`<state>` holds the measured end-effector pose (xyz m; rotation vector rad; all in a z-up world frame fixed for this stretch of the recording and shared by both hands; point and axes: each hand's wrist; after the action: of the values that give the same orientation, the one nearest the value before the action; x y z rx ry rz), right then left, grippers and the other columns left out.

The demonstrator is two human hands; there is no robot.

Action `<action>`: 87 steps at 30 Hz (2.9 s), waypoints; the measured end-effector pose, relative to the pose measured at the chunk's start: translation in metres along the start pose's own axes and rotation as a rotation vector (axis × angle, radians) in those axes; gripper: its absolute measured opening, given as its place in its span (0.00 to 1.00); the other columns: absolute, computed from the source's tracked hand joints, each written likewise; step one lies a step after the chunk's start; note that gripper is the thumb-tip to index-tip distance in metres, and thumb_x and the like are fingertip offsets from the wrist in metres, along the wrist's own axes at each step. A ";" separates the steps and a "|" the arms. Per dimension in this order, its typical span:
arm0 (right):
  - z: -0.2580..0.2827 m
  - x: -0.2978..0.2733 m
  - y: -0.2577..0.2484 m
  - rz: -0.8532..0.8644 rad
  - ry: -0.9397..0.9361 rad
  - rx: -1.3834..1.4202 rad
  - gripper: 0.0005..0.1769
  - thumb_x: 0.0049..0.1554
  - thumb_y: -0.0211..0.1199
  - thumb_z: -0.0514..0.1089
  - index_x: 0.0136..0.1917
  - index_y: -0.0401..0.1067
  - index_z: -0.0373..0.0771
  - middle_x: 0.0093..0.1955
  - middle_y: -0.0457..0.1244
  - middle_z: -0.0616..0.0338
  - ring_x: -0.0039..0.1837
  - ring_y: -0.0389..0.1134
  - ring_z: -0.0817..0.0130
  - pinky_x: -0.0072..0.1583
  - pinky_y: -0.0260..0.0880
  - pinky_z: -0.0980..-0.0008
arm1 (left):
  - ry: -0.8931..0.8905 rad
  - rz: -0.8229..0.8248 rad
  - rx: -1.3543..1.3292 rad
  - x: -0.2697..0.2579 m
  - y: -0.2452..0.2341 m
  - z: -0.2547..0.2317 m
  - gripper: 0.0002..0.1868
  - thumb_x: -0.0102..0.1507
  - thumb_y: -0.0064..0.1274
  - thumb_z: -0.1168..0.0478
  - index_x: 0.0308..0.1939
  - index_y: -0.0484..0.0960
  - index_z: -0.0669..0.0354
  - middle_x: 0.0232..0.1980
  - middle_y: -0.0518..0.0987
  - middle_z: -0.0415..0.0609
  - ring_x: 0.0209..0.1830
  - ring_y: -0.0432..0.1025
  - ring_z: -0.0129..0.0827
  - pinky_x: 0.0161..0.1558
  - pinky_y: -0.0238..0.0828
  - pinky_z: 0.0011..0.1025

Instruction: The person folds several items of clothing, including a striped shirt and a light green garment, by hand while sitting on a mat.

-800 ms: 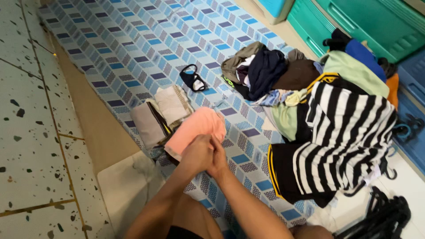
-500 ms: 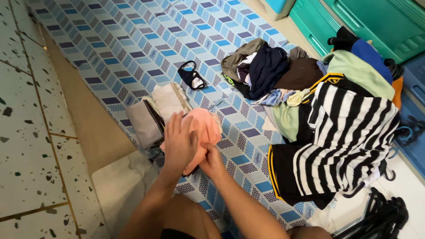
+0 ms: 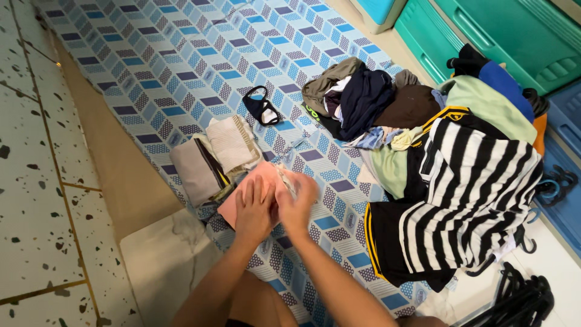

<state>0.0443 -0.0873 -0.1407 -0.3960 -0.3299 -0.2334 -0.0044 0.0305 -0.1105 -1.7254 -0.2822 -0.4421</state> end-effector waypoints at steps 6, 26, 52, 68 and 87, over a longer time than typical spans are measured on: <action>0.007 0.022 0.019 0.775 -0.283 -0.398 0.29 0.64 0.50 0.60 0.76 0.60 0.54 0.83 0.45 0.49 0.84 0.39 0.42 0.77 0.36 0.38 | -0.143 0.110 -0.087 -0.020 0.007 0.011 0.36 0.57 0.54 0.50 0.69 0.71 0.57 0.77 0.61 0.59 0.78 0.50 0.59 0.72 0.44 0.63; -0.039 0.054 -0.025 0.863 -0.080 -0.438 0.38 0.61 0.55 0.65 0.80 0.51 0.59 0.83 0.39 0.41 0.80 0.43 0.38 0.70 0.41 0.35 | -0.360 0.084 0.179 -0.017 0.000 -0.005 0.45 0.55 0.51 0.28 0.71 0.68 0.44 0.74 0.62 0.57 0.74 0.52 0.61 0.64 0.47 0.72; -0.244 0.128 -0.528 -0.204 0.949 0.218 0.41 0.63 0.57 0.61 0.81 0.53 0.41 0.73 0.57 0.35 0.75 0.58 0.43 0.71 0.56 0.50 | 0.095 0.376 -0.423 0.072 -0.019 -0.267 0.45 0.57 0.59 0.51 0.75 0.56 0.51 0.79 0.51 0.62 0.76 0.52 0.56 0.72 0.38 0.62; -0.248 0.119 -0.516 -0.482 0.330 -0.487 0.23 0.48 0.69 0.45 0.55 0.72 0.34 0.56 0.64 0.41 0.54 0.67 0.42 0.56 0.67 0.55 | -0.087 0.910 -0.320 0.061 -0.005 -0.264 0.46 0.62 0.59 0.54 0.78 0.48 0.41 0.81 0.46 0.53 0.78 0.53 0.50 0.74 0.43 0.56; 0.047 -0.039 -0.428 -0.362 -0.189 -0.059 0.09 0.56 0.64 0.34 0.51 0.71 0.41 0.48 0.63 0.56 0.46 0.68 0.65 0.50 0.71 0.69 | -0.826 0.378 -2.083 0.126 -0.059 -0.326 0.19 0.66 0.48 0.65 0.61 0.75 0.67 0.54 0.82 0.52 0.50 0.78 0.42 0.52 0.75 0.39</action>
<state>-0.1258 -0.4455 0.0312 -0.4156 -0.5826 -0.5627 0.0391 -0.2836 0.0481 -3.8510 0.0710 0.6648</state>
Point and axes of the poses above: each hand's wrist, its own x-axis towards the middle knuckle, its own y-axis out of the palm, z = x × y
